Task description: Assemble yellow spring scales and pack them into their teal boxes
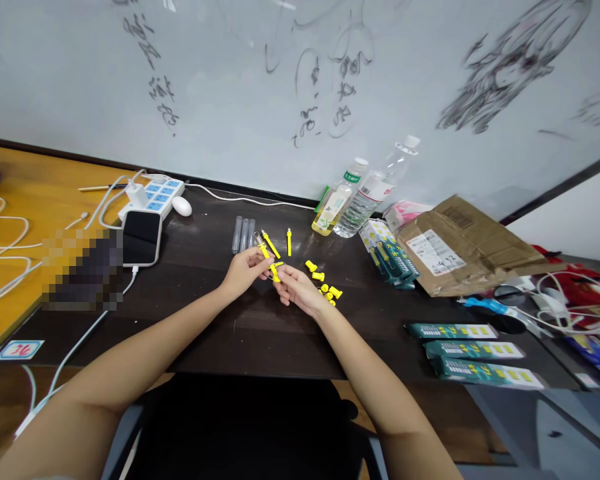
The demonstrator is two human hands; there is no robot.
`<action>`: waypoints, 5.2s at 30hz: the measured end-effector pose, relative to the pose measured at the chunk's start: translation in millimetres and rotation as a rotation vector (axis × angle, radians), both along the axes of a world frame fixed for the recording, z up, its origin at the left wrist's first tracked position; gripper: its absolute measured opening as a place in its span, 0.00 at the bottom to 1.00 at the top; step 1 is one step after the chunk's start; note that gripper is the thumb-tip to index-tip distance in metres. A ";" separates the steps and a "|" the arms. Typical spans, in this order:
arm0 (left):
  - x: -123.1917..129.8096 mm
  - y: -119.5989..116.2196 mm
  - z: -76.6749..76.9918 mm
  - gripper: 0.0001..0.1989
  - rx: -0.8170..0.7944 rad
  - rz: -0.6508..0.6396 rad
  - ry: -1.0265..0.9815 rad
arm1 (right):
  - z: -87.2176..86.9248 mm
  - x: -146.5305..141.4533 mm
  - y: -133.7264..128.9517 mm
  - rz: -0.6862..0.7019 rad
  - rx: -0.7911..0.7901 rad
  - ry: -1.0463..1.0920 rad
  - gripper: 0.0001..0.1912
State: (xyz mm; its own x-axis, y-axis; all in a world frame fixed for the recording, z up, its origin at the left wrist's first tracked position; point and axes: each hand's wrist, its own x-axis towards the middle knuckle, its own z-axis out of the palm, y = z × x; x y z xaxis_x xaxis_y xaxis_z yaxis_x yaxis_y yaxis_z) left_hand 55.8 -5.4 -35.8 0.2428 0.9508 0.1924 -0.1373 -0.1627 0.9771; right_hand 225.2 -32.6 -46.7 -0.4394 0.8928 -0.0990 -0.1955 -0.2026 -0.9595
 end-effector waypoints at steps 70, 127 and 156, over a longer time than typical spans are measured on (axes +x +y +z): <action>-13.3 -8.8 2.3 0.21 0.772 0.138 0.861 | -11.0 2.9 3.0 -0.189 0.484 -0.319 0.12; -11.6 -0.2 -2.9 0.14 0.655 -0.023 1.076 | 28.7 60.1 8.1 -0.234 0.609 -1.345 0.04; -26.8 12.8 6.1 0.14 0.471 0.364 0.808 | -0.3 -13.9 -4.8 0.031 1.150 -1.148 0.16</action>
State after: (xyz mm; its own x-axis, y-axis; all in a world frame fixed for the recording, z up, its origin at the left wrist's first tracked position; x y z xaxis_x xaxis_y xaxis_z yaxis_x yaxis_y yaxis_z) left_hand 29.1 7.4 -29.8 0.1765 0.8625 0.4742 0.6739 -0.4570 0.5805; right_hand 211.3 -37.4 -47.0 -0.6269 0.7159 0.3075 0.6814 0.6951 -0.2291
